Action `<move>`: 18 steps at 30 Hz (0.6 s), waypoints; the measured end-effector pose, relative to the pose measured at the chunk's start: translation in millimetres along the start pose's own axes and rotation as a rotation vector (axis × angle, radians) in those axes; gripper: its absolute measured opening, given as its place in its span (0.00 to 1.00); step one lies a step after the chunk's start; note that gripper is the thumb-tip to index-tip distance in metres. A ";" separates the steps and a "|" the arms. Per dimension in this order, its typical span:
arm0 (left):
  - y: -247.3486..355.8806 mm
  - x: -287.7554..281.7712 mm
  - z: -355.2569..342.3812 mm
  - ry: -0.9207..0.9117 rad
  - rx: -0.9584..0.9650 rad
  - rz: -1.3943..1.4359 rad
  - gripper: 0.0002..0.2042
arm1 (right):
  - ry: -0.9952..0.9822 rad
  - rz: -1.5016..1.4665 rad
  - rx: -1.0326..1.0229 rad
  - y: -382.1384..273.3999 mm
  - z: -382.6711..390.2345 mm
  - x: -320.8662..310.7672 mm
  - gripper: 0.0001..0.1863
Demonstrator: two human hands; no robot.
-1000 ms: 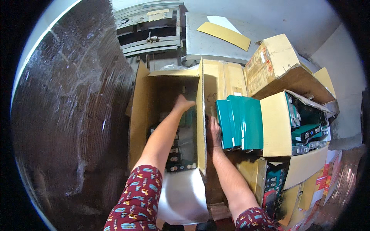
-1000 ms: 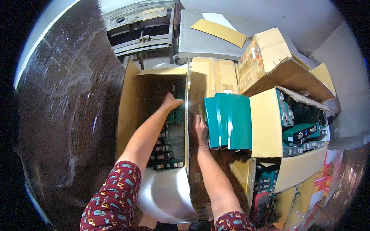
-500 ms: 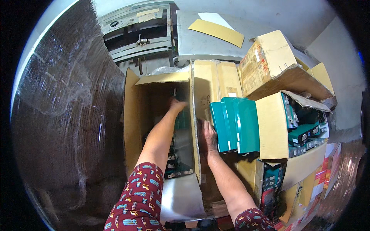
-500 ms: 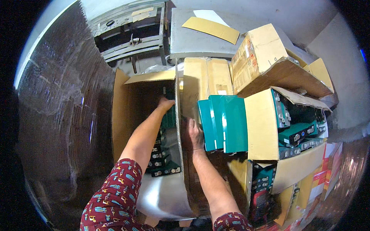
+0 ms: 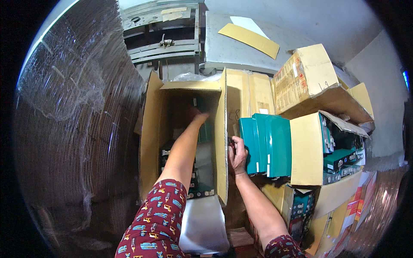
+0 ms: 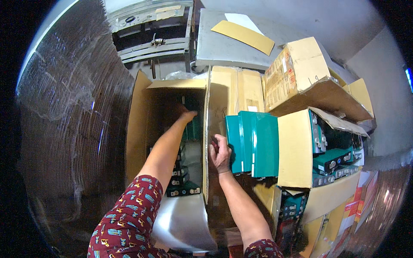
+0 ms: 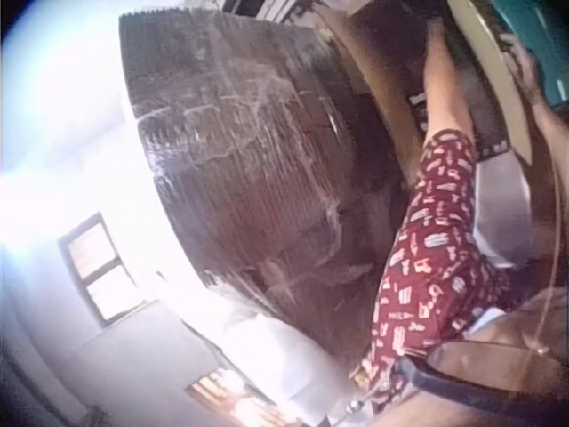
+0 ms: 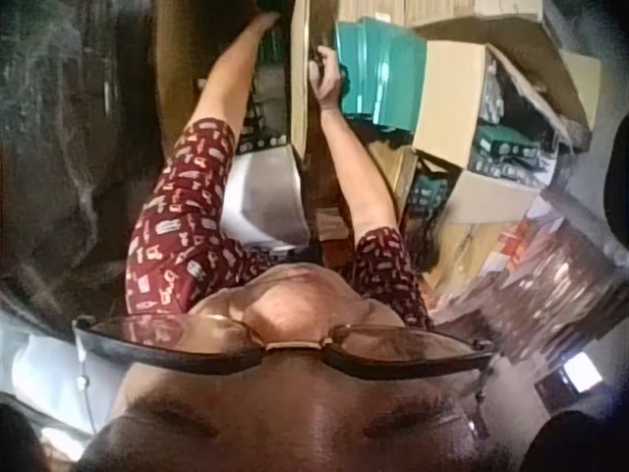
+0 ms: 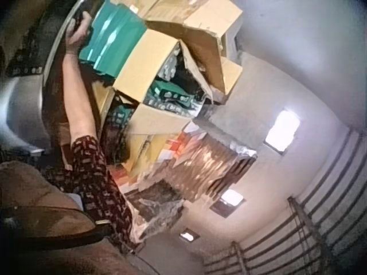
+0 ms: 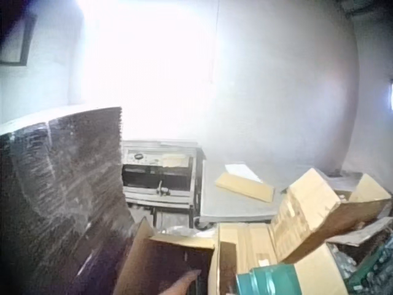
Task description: The person uses a multimeter to test small green electronic modules, touching the probes to terminals on each unit. After testing, the person places the modules into cardboard boxes and closes the boxes.
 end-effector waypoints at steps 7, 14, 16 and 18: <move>30.1 0.4 24.5 -0.123 -0.056 0.011 0.65 | -0.027 -0.071 0.393 -63.7 -57.0 -3.1 0.25; -16.5 11.7 -43.4 0.029 0.030 -0.035 0.67 | 0.066 0.419 0.279 -92.9 -76.5 33.1 0.13; -18.6 12.2 -39.6 -0.006 0.031 0.015 0.67 | 0.036 0.405 0.323 -82.4 -77.7 28.0 0.13; -0.9 11.1 -22.2 0.000 0.049 0.002 0.63 | -0.067 0.402 0.439 -80.2 -80.4 26.0 0.14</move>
Point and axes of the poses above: each hand's wrist, its own z-axis away from the middle knuckle, its own x-axis out of the palm, y = z × x, the point moved 5 cm from there along -z, towards the middle knuckle, and after that the axes turned 4 degrees about x, right-handed, at the moved point
